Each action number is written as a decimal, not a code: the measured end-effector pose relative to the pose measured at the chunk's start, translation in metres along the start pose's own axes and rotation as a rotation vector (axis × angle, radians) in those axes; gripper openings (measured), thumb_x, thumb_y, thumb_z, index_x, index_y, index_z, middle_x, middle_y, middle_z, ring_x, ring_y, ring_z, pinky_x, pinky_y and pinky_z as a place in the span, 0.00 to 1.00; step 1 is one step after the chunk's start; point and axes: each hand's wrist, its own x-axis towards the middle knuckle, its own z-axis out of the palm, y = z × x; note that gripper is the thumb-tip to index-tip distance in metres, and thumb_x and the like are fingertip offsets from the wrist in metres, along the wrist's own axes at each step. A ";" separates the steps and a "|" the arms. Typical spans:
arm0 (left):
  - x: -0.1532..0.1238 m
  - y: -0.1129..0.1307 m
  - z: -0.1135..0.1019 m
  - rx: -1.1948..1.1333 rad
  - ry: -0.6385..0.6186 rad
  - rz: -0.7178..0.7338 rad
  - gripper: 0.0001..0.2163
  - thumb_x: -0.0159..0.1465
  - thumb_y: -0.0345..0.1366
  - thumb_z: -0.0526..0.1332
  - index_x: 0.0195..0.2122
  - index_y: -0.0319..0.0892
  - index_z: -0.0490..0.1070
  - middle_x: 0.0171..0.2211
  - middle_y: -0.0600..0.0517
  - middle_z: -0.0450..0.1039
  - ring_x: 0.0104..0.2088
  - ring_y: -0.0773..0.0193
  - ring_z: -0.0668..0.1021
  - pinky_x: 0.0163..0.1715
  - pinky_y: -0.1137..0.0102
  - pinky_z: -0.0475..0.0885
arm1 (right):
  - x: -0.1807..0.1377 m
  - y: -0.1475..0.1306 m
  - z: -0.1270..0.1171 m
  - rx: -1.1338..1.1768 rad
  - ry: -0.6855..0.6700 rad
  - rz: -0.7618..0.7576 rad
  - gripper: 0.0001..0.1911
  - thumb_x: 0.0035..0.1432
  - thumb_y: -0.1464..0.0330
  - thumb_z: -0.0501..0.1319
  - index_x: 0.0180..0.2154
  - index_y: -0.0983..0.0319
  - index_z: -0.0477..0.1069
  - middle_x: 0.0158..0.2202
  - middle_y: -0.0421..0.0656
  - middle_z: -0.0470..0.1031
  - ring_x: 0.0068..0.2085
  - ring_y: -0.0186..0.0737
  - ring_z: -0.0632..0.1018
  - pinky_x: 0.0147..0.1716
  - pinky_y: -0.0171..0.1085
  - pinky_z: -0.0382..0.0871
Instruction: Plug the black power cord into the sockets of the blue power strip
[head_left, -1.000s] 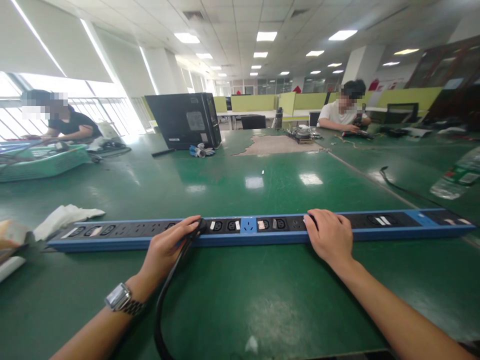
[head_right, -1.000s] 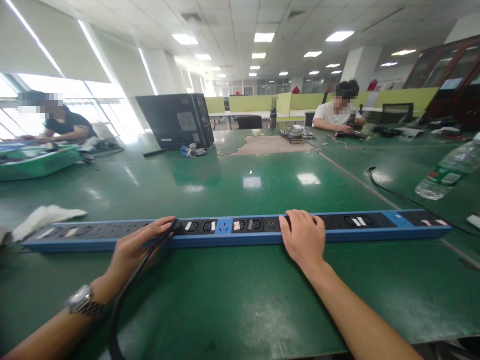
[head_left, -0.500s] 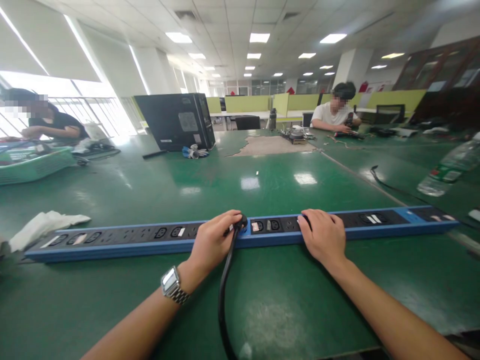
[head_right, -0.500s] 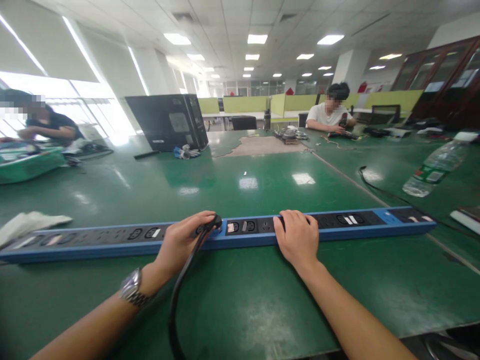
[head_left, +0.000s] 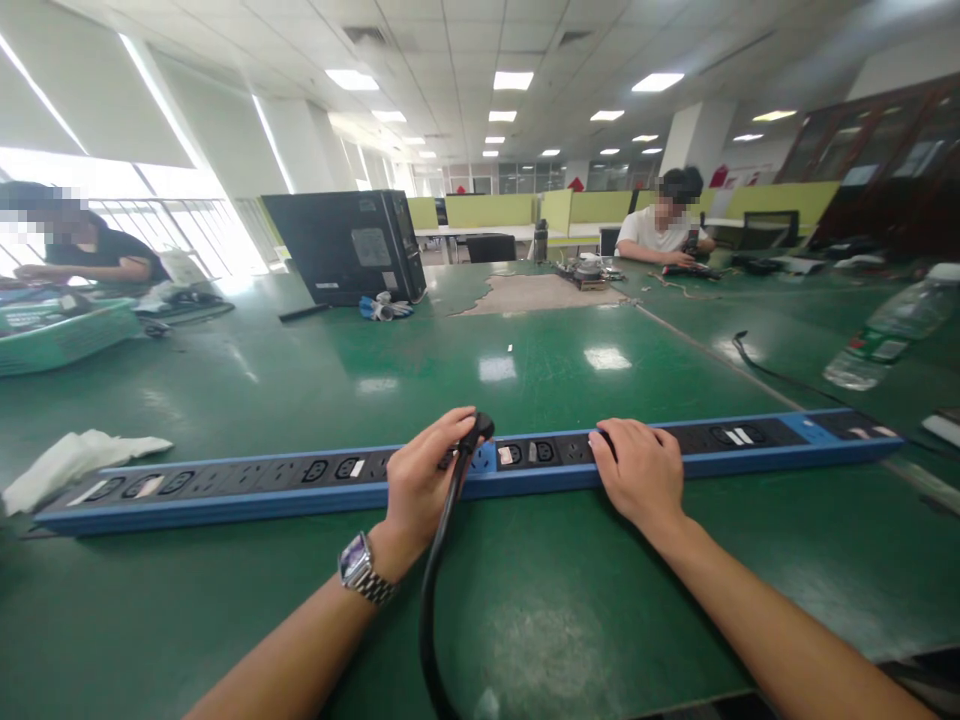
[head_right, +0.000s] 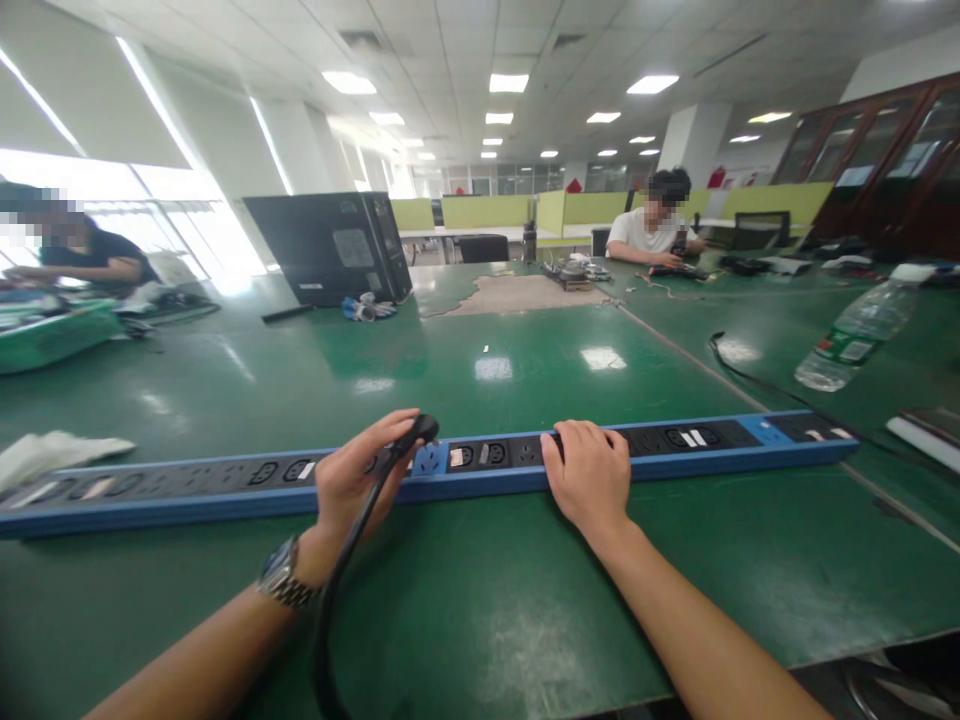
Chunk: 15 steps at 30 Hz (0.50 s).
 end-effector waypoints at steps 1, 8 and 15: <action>0.006 0.005 0.008 -0.023 0.026 -0.004 0.12 0.62 0.27 0.63 0.47 0.43 0.74 0.49 0.46 0.80 0.46 0.60 0.82 0.48 0.66 0.79 | 0.000 0.000 0.000 -0.001 0.001 0.000 0.17 0.68 0.60 0.50 0.42 0.61 0.75 0.44 0.45 0.81 0.48 0.43 0.76 0.49 0.43 0.54; 0.020 0.037 0.076 -0.112 -0.238 -0.068 0.11 0.61 0.24 0.60 0.42 0.43 0.75 0.43 0.49 0.81 0.42 0.61 0.83 0.45 0.67 0.79 | 0.000 0.001 -0.001 -0.023 -0.022 -0.008 0.17 0.68 0.60 0.51 0.43 0.61 0.74 0.45 0.46 0.80 0.48 0.44 0.76 0.49 0.43 0.54; 0.021 0.040 0.090 -0.087 -0.298 -0.051 0.08 0.64 0.26 0.60 0.41 0.42 0.73 0.41 0.49 0.81 0.41 0.62 0.82 0.44 0.68 0.79 | 0.001 0.000 -0.002 -0.015 -0.024 0.002 0.17 0.69 0.61 0.50 0.43 0.61 0.74 0.44 0.46 0.81 0.48 0.44 0.76 0.48 0.44 0.54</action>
